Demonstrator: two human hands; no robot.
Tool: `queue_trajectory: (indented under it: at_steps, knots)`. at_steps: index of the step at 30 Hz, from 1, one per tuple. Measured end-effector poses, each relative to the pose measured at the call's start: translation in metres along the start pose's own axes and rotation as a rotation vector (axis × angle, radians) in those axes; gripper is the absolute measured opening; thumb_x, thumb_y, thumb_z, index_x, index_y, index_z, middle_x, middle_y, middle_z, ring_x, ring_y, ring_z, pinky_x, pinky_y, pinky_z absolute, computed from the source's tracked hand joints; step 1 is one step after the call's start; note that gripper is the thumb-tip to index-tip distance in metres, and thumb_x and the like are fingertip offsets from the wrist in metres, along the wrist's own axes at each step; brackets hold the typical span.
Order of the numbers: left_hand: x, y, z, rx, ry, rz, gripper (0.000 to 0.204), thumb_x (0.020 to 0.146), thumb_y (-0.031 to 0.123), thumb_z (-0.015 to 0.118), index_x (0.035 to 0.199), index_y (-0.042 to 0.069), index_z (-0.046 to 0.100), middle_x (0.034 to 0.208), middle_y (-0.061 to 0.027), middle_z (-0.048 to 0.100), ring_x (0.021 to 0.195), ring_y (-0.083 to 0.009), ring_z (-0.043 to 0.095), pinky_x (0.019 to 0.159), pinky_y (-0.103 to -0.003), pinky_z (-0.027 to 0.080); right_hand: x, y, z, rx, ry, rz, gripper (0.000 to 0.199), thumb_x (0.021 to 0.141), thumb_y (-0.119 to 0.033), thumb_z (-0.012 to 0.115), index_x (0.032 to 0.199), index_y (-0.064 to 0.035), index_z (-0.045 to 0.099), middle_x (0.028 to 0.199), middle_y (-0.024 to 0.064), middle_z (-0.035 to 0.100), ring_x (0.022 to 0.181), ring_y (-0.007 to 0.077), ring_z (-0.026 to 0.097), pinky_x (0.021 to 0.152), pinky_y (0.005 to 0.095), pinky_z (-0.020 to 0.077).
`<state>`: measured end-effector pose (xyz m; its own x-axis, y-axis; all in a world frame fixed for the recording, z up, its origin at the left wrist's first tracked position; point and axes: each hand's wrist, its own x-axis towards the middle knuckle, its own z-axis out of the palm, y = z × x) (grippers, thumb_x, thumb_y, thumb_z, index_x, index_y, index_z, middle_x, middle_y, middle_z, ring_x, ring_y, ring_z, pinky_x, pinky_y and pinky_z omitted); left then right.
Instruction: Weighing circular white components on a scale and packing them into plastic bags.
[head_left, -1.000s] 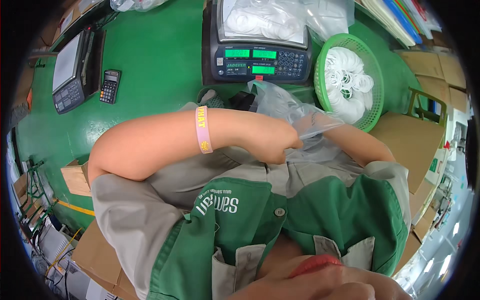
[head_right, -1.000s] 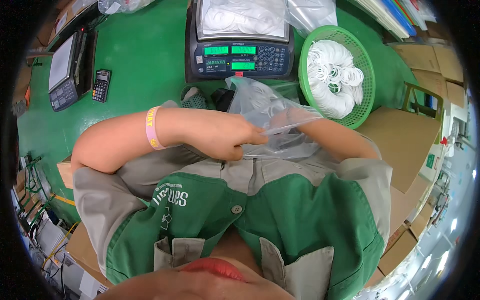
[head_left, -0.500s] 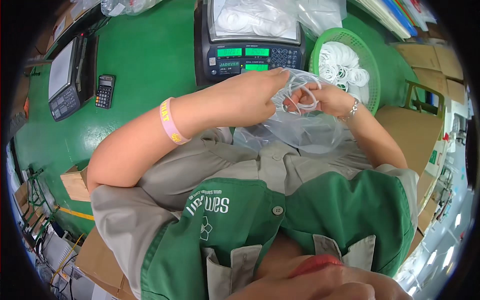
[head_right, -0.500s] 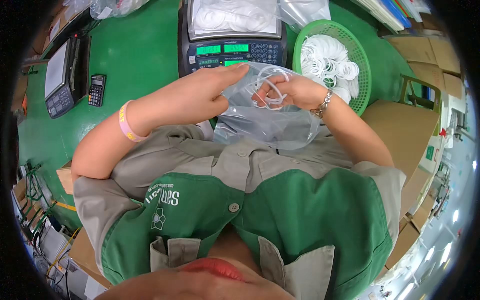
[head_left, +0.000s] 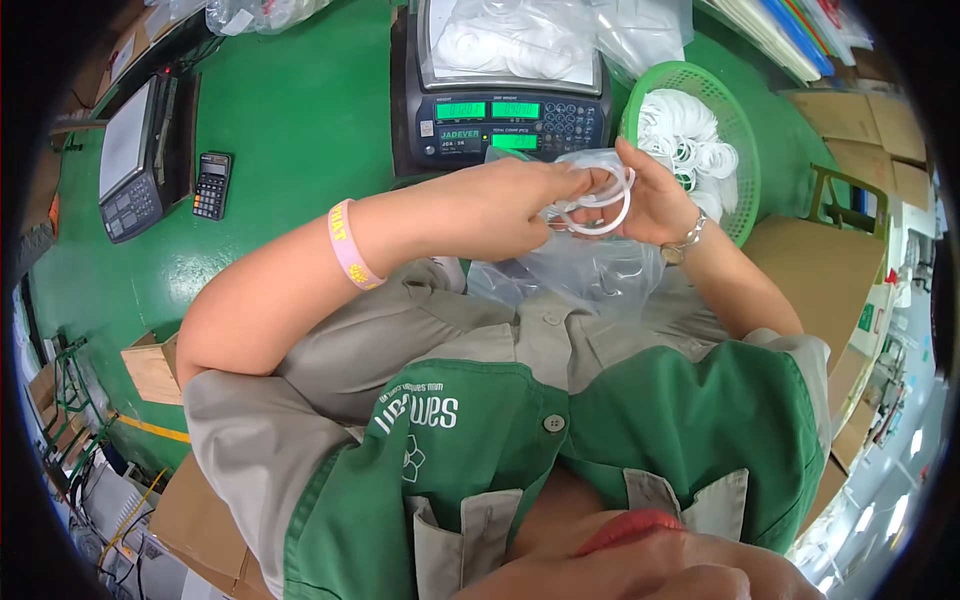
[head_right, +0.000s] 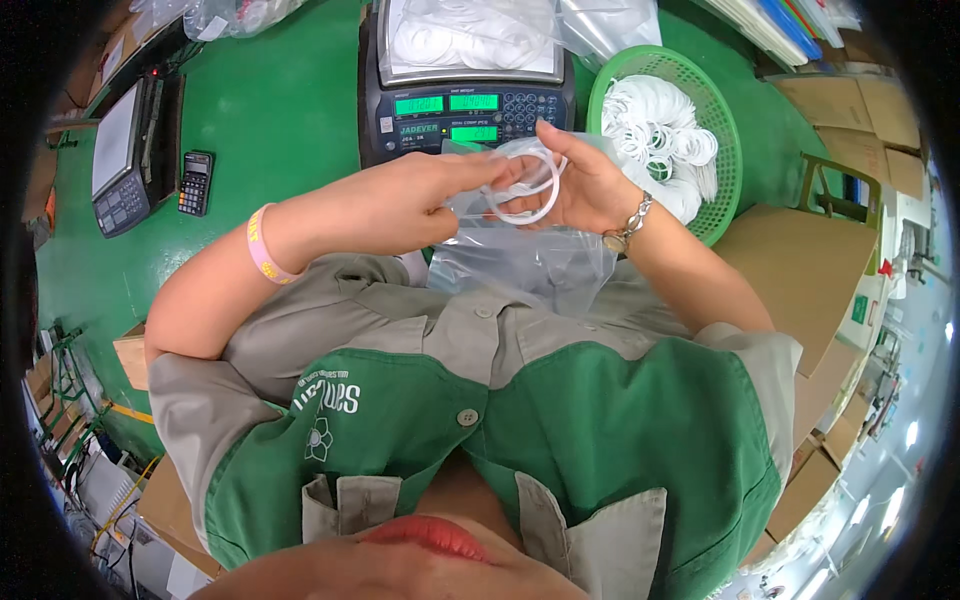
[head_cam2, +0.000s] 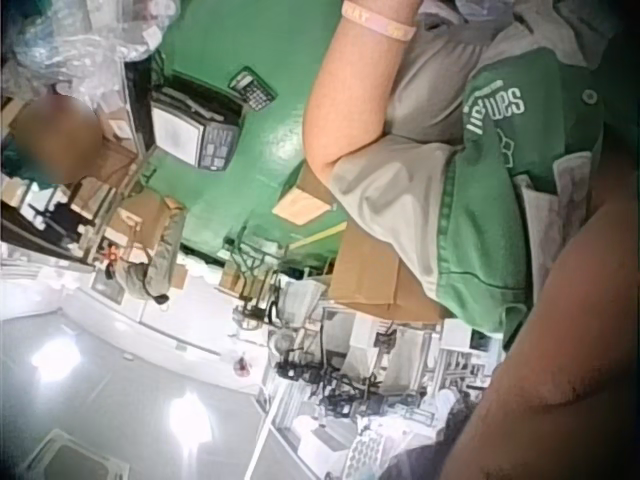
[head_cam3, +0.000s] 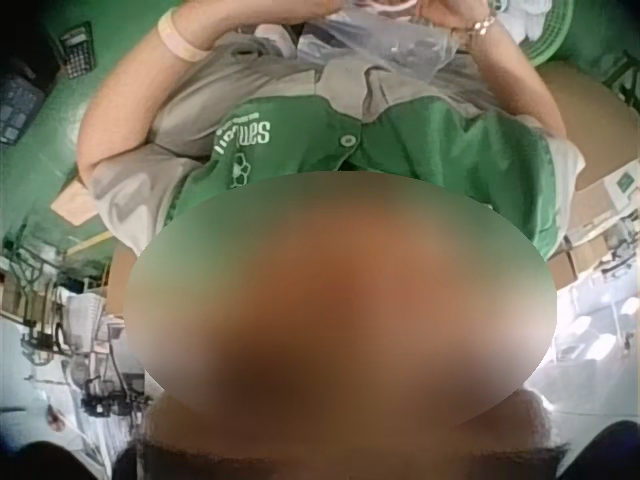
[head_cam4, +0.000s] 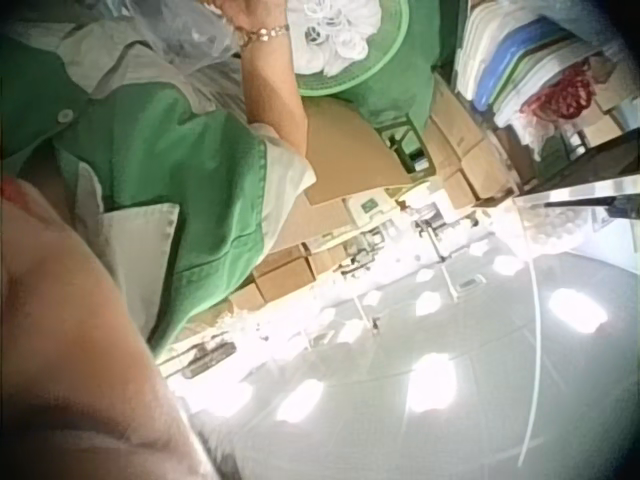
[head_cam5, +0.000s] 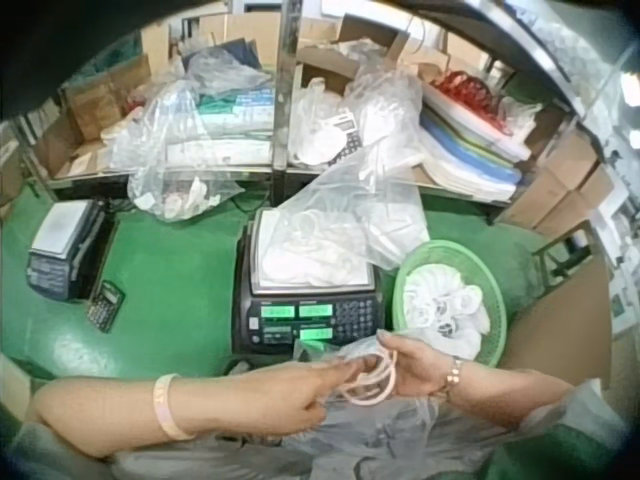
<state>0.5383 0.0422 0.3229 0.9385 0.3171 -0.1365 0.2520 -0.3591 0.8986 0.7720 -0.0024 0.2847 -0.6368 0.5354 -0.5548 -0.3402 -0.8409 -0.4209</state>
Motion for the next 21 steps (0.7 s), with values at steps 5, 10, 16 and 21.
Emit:
queue_trajectory:
  at_steps: [5,10,16,21]
  knots:
    - [0.001,0.003,-0.003,0.086,-0.043,-0.102,0.056,0.073,-0.002,0.042,0.128,-0.007,0.035,0.131,-0.0242,0.038,0.120,-0.0337,0.041,0.097,-0.037,0.036,-0.001,0.003,0.001,-0.298,0.175,0.005,0.038,0.091,-0.036,0.045,0.107,-0.0037,0.058,0.103,0.0068,0.061,0.092,0.0174,0.058,0.077,0.0323,0.0449]
    - [-0.007,-0.011,-0.002,0.172,0.047,-0.136,0.056,0.073,0.000,0.042,0.128,-0.008,0.034,0.129,-0.0248,0.041,0.118,-0.0348,0.042,0.097,-0.036,0.036,-0.031,-0.046,0.036,-1.076,0.397,-0.003,0.026,0.088,-0.026,0.051,0.093,-0.0034,0.063,0.091,0.0060,0.063,0.081,0.0120,0.058,0.072,0.0256,0.0459]
    - [0.001,0.009,-0.003,0.006,-0.279,-0.128,0.061,0.072,0.000,0.042,0.132,-0.003,0.033,0.128,-0.0259,0.041,0.104,-0.0360,0.052,0.090,-0.037,0.041,-0.009,-0.136,0.010,-1.057,0.754,-1.093,0.032,0.093,-0.026,0.045,0.099,0.0027,0.057,0.103,0.0118,0.060,0.101,0.0186,0.056,0.086,0.0319,0.0459]
    - [0.004,-0.012,0.011,0.080,-0.220,0.110,0.064,0.073,0.002,0.046,0.135,0.002,0.029,0.098,-0.0252,0.058,0.083,-0.0328,0.058,0.072,-0.040,0.044,0.058,-0.183,-0.048,-1.468,0.862,-0.745,0.032,0.089,-0.022,0.052,0.108,0.0037,0.056,0.104,0.0095,0.060,0.100,0.0160,0.054,0.086,0.0267,0.0421]
